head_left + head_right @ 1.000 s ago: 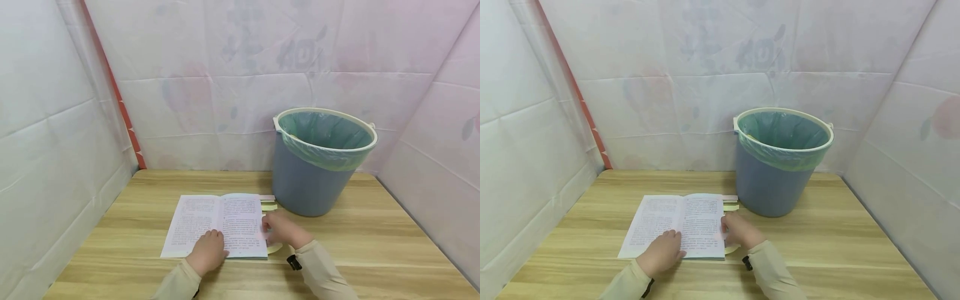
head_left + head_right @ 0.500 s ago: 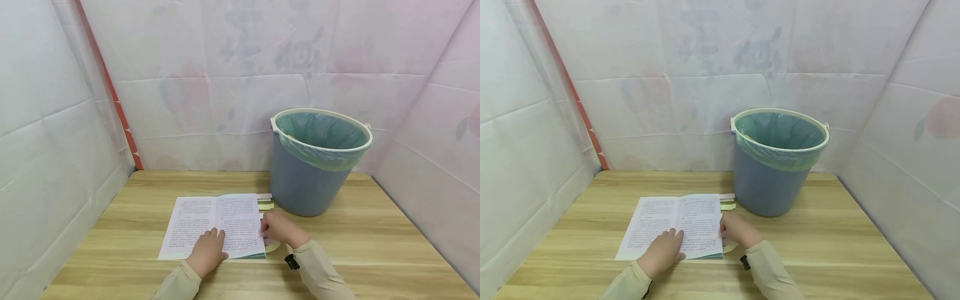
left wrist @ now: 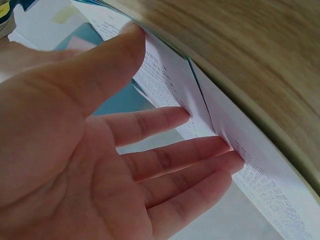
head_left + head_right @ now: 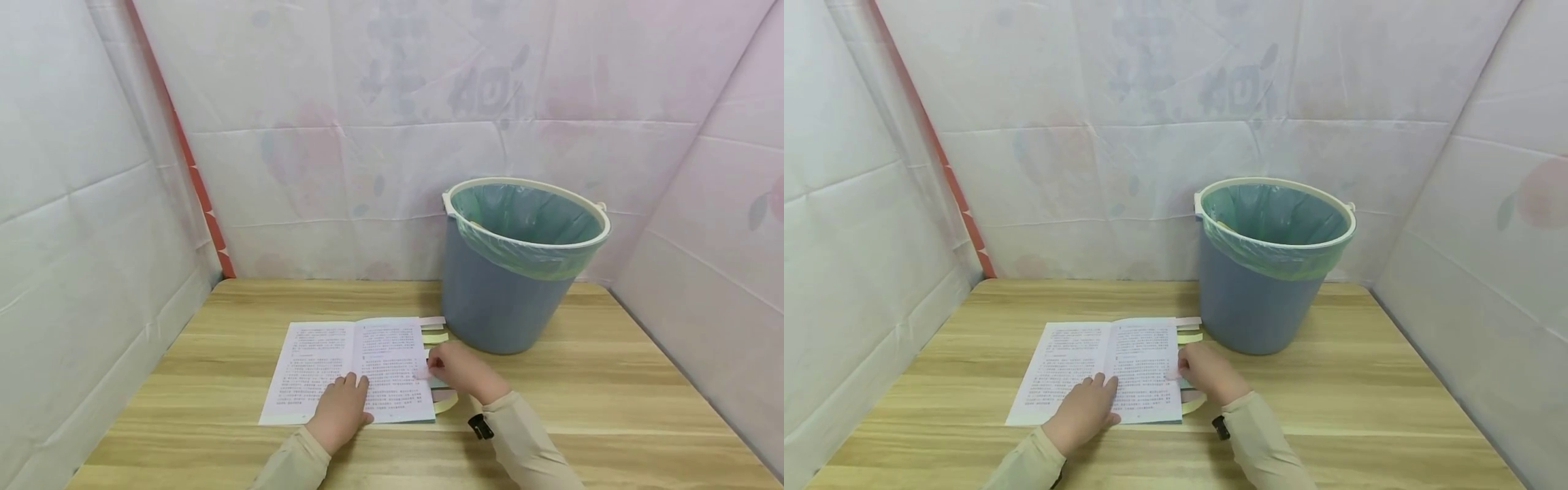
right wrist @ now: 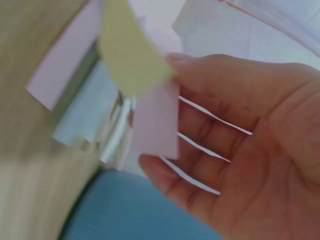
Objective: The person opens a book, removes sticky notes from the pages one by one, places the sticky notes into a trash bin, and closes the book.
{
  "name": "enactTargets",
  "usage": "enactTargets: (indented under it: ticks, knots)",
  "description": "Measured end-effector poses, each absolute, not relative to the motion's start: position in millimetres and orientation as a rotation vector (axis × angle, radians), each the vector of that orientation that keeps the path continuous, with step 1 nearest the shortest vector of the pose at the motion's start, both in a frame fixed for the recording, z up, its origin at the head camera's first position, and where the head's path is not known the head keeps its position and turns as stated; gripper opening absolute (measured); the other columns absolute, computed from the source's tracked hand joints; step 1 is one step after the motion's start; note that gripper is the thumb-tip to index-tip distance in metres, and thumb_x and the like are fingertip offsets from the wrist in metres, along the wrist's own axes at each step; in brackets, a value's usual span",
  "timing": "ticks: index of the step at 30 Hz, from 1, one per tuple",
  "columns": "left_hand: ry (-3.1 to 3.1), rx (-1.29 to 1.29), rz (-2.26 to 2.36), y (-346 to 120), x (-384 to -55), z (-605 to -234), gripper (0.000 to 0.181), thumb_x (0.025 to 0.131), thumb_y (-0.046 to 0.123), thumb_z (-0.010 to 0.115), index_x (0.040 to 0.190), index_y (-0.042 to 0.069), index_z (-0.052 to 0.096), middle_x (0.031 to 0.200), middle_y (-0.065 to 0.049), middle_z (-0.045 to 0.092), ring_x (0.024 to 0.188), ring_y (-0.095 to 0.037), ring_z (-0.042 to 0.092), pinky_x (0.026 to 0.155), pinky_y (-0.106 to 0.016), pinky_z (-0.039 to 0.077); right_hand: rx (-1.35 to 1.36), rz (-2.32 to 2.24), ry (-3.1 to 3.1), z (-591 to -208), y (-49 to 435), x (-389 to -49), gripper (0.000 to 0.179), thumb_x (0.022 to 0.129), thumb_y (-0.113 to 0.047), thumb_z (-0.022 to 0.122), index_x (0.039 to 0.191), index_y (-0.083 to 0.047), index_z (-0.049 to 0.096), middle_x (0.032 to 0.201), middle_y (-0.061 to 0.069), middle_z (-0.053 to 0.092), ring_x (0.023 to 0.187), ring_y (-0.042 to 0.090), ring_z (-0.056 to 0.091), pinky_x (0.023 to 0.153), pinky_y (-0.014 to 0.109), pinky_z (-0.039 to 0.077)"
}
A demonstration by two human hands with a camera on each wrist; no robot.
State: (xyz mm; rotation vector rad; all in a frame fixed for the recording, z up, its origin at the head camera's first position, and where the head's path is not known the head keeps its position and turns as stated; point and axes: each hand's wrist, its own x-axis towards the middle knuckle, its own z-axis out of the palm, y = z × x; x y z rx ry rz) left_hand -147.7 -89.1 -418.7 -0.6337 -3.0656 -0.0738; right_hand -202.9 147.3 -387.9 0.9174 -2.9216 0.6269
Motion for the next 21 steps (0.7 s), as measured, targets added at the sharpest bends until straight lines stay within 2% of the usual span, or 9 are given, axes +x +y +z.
enactTargets:
  ticks: [3, 9, 11, 15, 17, 20, 21]
  knots:
    - [-3.081, -0.613, -0.079, -88, -148, -419, 0.066, 0.075, 0.039, 0.076, 0.123, -0.003, 0.058, 0.107, -0.02, 0.06, 0.095, -0.034, 0.061, 0.082, -0.043, 0.053, 0.873, 0.626, -2.844, -372, 152, -198, 0.006, 0.082, 0.003, 0.071, 0.079, -0.002, 0.072, 0.076, -0.001, 0.063, 0.07, 0.011, 0.058, 0.062, 0.024, 0.05]
    - [-3.057, -0.606, -0.062, -87, -149, -420, 0.066, 0.074, 0.039, 0.077, 0.121, -0.003, 0.059, 0.104, -0.019, 0.06, 0.093, -0.034, 0.061, 0.082, -0.043, 0.052, 0.882, 0.531, -2.445, -322, 169, -179, 0.005, 0.077, -0.001, 0.078, 0.079, -0.004, 0.074, 0.072, -0.006, 0.056, 0.068, 0.012, 0.053, 0.06, 0.027, 0.048]
    - [-3.054, -0.608, -0.056, -86, -148, -420, 0.066, 0.074, 0.039, 0.077, 0.121, -0.002, 0.059, 0.103, -0.018, 0.06, 0.093, -0.034, 0.061, 0.082, -0.043, 0.052, 0.95, 0.485, -2.256, -301, 180, -175, 0.005, 0.083, -0.007, 0.074, 0.079, -0.003, 0.073, 0.072, -0.002, 0.058, 0.068, 0.014, 0.054, 0.059, 0.027, 0.047]
    - [-3.052, -0.606, -0.023, -87, -147, -421, 0.066, 0.074, 0.041, 0.076, 0.122, -0.001, 0.059, 0.102, -0.017, 0.06, 0.092, -0.032, 0.061, 0.081, -0.041, 0.053, 1.016, 0.485, -1.99, -254, 206, -175, 0.032, 0.097, -0.024, 0.058, 0.083, 0.002, 0.07, 0.074, 0.007, 0.062, 0.07, 0.019, 0.054, 0.063, 0.025, 0.043]
    - [-3.054, -0.605, -0.009, -87, -147, -421, 0.065, 0.075, 0.042, 0.075, 0.122, 0.0, 0.059, 0.102, -0.016, 0.06, 0.092, -0.031, 0.061, 0.081, -0.04, 0.053, 0.966, 0.493, -1.957, -230, 219, -177, 0.029, 0.097, -0.019, 0.058, 0.084, 0.003, 0.07, 0.074, 0.01, 0.064, 0.071, 0.021, 0.054, 0.067, 0.022, 0.041]
    - [-3.065, -0.599, -0.014, -88, -147, -421, 0.065, 0.075, 0.042, 0.075, 0.123, 0.0, 0.058, 0.103, -0.016, 0.06, 0.094, -0.032, 0.061, 0.083, -0.04, 0.053, 0.825, 0.438, -1.994, -206, 236, -184, 0.002, 0.086, 0.001, 0.069, 0.085, 0.003, 0.07, 0.075, 0.011, 0.063, 0.071, 0.022, 0.054, 0.067, 0.02, 0.037]
    - [-3.074, -0.593, -0.02, -88, -147, -421, 0.066, 0.075, 0.041, 0.075, 0.123, 0.0, 0.058, 0.105, -0.017, 0.06, 0.095, -0.032, 0.061, 0.084, -0.041, 0.052, 0.775, 0.412, -2.017, -201, 240, -188, 0.007, 0.08, 0.008, 0.071, 0.084, 0.002, 0.07, 0.074, 0.01, 0.062, 0.071, 0.023, 0.053, 0.066, 0.022, 0.037]
